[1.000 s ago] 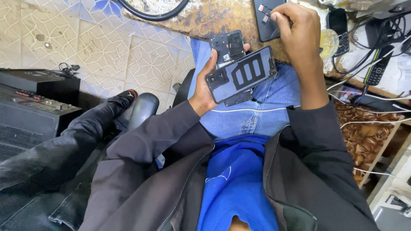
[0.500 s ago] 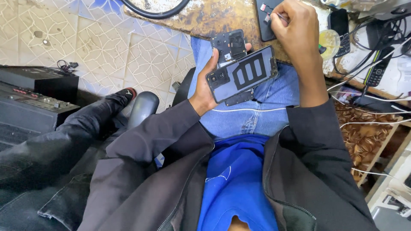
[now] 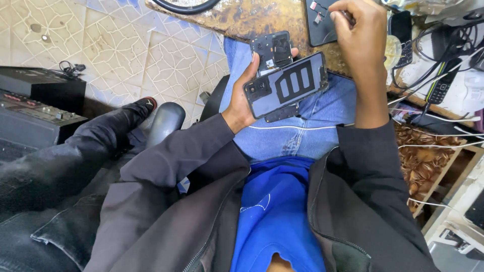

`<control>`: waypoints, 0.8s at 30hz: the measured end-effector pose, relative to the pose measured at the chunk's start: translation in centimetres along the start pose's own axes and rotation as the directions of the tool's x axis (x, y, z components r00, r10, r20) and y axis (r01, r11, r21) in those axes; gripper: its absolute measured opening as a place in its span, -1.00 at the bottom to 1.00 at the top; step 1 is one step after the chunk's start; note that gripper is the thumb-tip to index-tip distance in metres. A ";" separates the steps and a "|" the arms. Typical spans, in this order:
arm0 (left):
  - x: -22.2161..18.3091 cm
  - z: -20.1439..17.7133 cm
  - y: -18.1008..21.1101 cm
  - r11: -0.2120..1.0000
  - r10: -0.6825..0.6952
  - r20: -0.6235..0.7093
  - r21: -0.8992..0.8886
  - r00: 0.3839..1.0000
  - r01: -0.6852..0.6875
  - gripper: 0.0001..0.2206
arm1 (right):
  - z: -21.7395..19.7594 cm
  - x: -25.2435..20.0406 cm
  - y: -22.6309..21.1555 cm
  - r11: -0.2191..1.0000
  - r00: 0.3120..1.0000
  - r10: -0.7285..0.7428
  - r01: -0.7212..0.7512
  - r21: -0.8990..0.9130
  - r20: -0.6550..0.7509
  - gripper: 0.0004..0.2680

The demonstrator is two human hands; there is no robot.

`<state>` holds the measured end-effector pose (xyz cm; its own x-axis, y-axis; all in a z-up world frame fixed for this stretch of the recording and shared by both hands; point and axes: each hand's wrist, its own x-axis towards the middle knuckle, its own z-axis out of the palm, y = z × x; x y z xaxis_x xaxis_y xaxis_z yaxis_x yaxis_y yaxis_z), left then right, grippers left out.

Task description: The person is disassembling a smartphone by using a precision screwdriver to remove multiple small screws from the internal frame.

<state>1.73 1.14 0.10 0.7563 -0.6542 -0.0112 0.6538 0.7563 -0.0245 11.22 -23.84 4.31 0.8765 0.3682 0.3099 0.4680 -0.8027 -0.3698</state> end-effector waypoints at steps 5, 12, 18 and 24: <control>0.0 0.0 0.1 1.000 0.025 0.037 0.000 0.999 -0.025 -0.37 | -2.9 -1.3 -2.4 0.972 0.980 0.199 -0.197 0.125 -0.004 -0.91; -0.1 0.2 0.2 0.999 -0.025 -0.047 0.019 0.999 0.026 -0.29 | -6.5 -8.6 -5.6 0.651 0.894 0.425 -0.410 0.638 0.141 -0.73; -0.1 0.8 0.0 0.999 -0.048 -0.052 -0.005 0.997 0.048 -0.23 | -4.9 -15.4 -6.9 0.423 0.865 0.451 -0.422 0.802 0.217 -0.77; -0.2 0.7 -0.3 0.998 -0.052 -0.015 -0.024 0.999 0.052 -0.20 | 1.3 -21.9 -10.4 0.196 0.625 0.540 -0.744 0.638 0.563 -0.77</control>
<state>1.42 1.02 0.81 0.7208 -0.6927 -0.0250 0.6912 0.7210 -0.0487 -12.66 -22.96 0.19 0.8643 0.0611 -0.4993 -0.4889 -0.1318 -0.8623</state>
